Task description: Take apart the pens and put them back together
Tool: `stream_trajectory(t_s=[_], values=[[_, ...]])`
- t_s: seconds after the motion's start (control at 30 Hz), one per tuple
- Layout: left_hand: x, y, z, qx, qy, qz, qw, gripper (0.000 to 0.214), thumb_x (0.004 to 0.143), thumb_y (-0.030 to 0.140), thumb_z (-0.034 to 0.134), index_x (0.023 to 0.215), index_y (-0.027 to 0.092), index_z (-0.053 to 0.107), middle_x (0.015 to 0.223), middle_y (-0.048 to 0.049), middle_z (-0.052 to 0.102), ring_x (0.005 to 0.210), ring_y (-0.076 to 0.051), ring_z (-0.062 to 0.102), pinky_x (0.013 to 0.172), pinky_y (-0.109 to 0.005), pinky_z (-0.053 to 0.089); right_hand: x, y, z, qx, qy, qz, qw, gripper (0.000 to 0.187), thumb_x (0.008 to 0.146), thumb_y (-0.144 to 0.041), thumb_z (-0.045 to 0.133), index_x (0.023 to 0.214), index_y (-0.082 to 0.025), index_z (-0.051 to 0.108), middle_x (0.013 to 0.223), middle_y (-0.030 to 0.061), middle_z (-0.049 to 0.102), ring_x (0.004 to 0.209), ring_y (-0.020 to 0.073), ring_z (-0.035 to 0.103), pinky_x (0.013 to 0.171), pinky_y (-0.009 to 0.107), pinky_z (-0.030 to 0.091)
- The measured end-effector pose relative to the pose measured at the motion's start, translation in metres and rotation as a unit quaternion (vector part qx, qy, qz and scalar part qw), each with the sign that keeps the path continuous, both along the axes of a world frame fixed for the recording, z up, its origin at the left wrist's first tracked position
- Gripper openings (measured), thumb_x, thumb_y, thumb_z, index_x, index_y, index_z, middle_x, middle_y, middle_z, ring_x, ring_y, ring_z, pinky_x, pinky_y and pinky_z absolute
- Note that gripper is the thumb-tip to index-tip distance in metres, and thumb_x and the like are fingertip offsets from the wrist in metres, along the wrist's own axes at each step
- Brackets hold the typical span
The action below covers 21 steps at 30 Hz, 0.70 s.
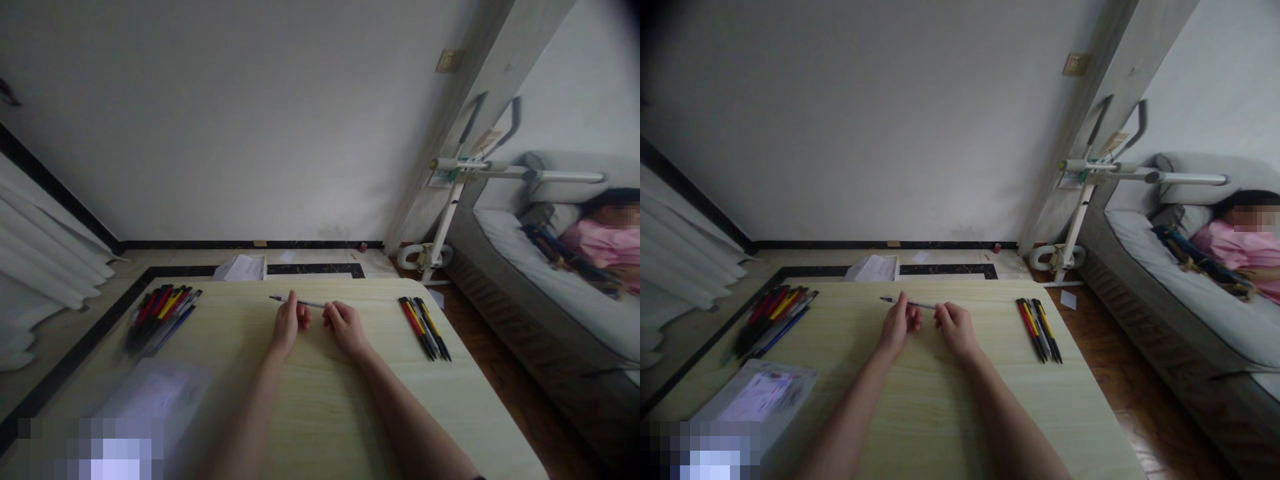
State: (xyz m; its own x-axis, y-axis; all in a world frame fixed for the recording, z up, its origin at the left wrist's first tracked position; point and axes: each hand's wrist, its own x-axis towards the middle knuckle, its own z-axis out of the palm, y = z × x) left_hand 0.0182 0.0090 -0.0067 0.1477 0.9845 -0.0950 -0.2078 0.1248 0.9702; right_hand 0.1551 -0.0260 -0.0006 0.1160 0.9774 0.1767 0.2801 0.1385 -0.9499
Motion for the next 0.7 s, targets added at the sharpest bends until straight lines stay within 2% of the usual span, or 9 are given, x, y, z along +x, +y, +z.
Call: stream_trajectory(t_s=[0.7], values=[[0.0019,0.0015,0.0005,-0.004,0.004,0.003,1.0,0.044,0.074,0.056,0.04,0.053,0.017,0.039,0.045,0.0016,0.049,0.035,-0.008,0.043,0.036,-0.02,0.031,0.0007,0.0008,-0.0005,0.007,0.007,0.002,1.0,0.037,0.082,-0.044,0.04,0.069,-0.014,0.059,0.055,0.0007,0.054,0.05,0.0106,0.047,0.048,0.02,0.036]])
